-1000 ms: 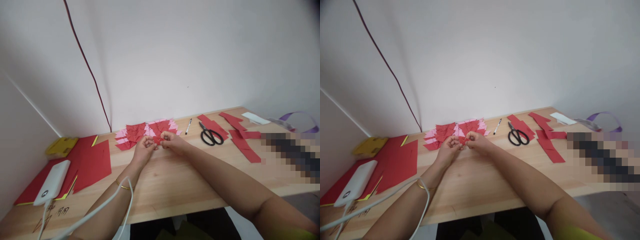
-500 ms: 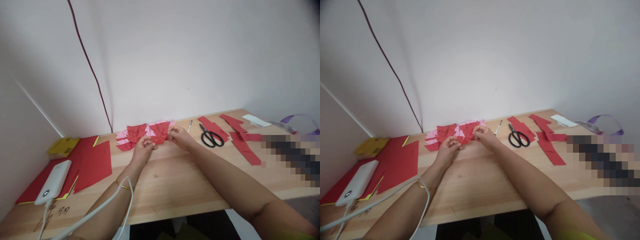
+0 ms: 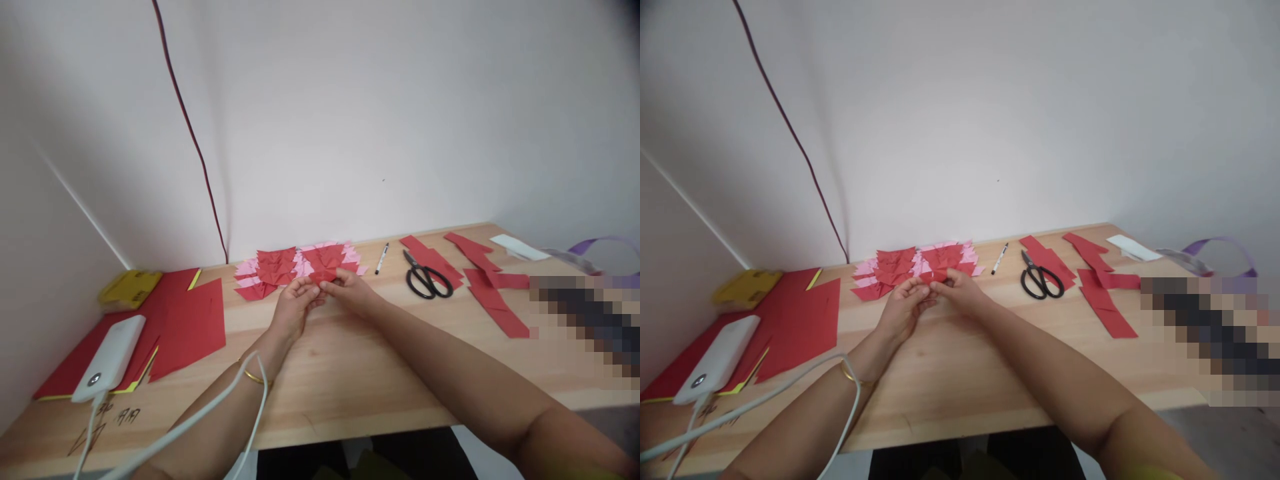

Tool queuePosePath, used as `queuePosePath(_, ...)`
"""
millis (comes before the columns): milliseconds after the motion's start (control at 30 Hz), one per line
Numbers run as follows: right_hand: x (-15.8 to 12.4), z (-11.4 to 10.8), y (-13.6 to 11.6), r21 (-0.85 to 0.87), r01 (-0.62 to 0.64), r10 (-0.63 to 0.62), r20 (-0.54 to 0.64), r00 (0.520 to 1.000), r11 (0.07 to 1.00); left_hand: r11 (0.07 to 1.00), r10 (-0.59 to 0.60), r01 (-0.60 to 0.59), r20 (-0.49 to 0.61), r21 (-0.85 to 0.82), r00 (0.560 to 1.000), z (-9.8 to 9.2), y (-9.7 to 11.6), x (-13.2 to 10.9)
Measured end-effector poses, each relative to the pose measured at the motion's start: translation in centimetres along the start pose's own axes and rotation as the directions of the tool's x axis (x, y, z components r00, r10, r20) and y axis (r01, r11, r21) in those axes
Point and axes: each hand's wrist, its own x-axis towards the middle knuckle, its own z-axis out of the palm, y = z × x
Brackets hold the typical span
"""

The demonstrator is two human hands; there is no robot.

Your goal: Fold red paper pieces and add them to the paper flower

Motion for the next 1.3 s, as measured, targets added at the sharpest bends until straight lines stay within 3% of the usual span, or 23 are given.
queuePosePath(300, -0.2, 0.1, -0.7, -0.13, 0.039, -0.017, 0.169, 0.985, 0.991, 0.999, -0.021, 0.02, 0.043, 0.037, 0.999, -0.2, 0.5, 0.2)
queuePosePath(567, -0.2, -0.4, -0.2, -0.214, 0.057, -0.016, 0.189, 0.982, 0.975, 0.997, 0.058, -0.059, 0.014, 0.048, 0.998, -0.7, 0.6, 0.7)
queuePosePath(867, -0.1, -0.3, -0.4, -0.136, 0.003, 0.027, 0.217, 0.976, 0.991, 0.998, 0.064, -0.065, -0.051, -0.023, 0.997, -1.0, 0.7, 1.0)
queuePosePath(1100, -0.3, -0.3, -1.4, -0.137, -0.044, 0.073, 0.215, 0.974, 0.99, 0.99, 0.141, -0.142, -0.097, -0.002, 0.985, -1.1, 0.8, 1.3)
queuePosePath(1300, -0.3, -0.3, -1.1, -0.128, -0.047, 0.07, 0.176, 0.982, 0.991, 0.999, 0.029, -0.03, -0.046, -0.017, 0.999, -1.0, 1.0, 1.1)
